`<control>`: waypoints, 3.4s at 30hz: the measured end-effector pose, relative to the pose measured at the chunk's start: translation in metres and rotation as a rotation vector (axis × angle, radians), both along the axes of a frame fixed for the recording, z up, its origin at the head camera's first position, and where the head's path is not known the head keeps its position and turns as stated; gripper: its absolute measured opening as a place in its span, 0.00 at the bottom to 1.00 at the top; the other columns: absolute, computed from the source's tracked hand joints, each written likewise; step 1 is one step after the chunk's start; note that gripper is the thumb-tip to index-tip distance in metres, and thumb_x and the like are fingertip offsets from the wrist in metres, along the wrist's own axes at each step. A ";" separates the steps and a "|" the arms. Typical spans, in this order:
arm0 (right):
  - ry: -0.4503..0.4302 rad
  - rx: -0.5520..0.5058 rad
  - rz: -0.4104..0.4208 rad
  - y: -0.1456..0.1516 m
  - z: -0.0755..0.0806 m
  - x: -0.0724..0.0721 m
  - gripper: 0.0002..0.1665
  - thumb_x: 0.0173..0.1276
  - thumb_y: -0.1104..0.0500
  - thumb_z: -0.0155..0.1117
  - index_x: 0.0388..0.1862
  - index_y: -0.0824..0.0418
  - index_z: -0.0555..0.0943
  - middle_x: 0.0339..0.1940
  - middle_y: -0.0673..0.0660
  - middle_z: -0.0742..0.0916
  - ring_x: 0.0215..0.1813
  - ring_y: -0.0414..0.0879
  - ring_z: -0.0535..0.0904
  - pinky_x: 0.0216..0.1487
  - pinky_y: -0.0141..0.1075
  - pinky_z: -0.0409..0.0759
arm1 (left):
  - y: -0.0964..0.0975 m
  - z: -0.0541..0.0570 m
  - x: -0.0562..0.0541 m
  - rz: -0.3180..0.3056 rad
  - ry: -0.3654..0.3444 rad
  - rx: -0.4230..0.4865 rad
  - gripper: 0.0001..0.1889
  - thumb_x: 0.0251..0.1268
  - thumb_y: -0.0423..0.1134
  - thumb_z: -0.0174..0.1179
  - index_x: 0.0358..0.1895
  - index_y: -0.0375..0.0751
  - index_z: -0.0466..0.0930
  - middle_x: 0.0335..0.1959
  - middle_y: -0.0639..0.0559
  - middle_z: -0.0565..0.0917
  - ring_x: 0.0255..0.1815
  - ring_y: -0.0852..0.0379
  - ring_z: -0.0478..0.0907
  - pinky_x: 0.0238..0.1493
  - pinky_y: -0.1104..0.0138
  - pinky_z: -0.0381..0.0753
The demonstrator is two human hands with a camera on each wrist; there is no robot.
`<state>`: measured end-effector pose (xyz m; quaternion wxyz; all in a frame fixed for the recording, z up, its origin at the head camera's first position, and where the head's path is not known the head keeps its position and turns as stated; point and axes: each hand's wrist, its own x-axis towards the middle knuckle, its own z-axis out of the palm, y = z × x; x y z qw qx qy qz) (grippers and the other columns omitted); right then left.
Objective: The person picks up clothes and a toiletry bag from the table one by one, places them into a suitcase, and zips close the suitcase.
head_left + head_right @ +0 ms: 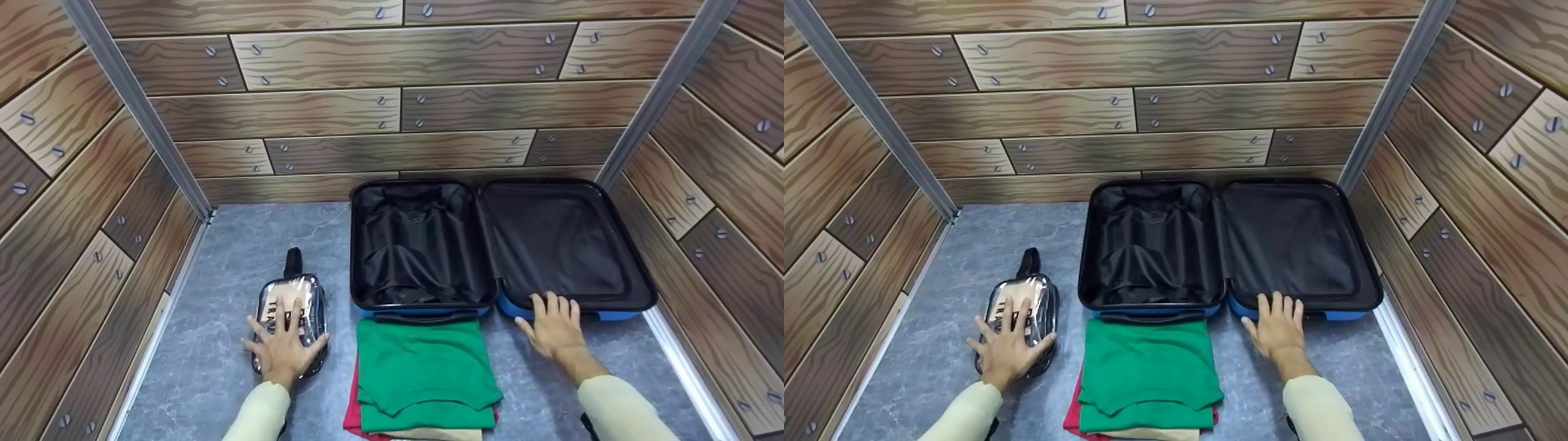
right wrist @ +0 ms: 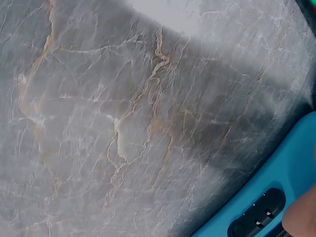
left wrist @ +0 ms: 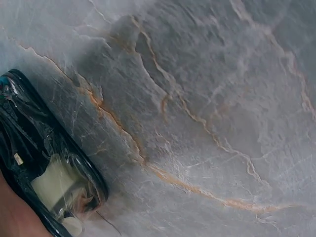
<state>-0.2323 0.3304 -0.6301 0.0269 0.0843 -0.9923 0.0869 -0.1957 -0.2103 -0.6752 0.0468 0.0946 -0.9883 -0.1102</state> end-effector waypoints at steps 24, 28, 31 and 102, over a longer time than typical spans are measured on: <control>-0.018 -0.030 -0.010 0.000 -0.001 0.000 0.40 0.75 0.39 0.52 0.67 0.71 0.64 0.65 0.77 0.66 0.65 0.75 0.59 0.67 0.70 0.45 | 0.005 0.003 0.002 -0.083 0.087 0.027 0.51 0.42 0.64 0.61 0.78 0.61 0.57 0.80 0.49 0.55 0.73 0.21 0.51 0.53 0.24 0.59; -0.053 -0.035 -0.011 -0.001 -0.002 0.001 0.42 0.75 0.36 0.50 0.68 0.70 0.64 0.66 0.77 0.65 0.67 0.76 0.57 0.67 0.71 0.44 | 0.005 0.005 0.004 -0.048 0.046 0.013 0.50 0.48 0.73 0.60 0.78 0.65 0.57 0.82 0.47 0.51 0.75 0.20 0.46 0.55 0.23 0.56; -0.064 -0.039 -0.024 -0.003 0.001 0.000 0.42 0.74 0.37 0.51 0.68 0.71 0.63 0.66 0.77 0.65 0.68 0.76 0.57 0.68 0.71 0.43 | 0.005 0.008 0.001 0.011 0.003 0.047 0.55 0.46 0.80 0.57 0.79 0.64 0.54 0.82 0.37 0.43 0.75 0.18 0.41 0.58 0.22 0.53; -0.044 -0.045 -0.053 -0.004 -0.004 -0.001 0.42 0.72 0.38 0.55 0.68 0.69 0.63 0.67 0.76 0.64 0.69 0.75 0.55 0.69 0.70 0.38 | 0.144 0.127 -0.067 0.305 0.269 0.325 0.62 0.17 0.71 0.74 0.59 0.29 0.65 0.53 0.34 0.68 0.55 0.38 0.66 0.54 0.44 0.66</control>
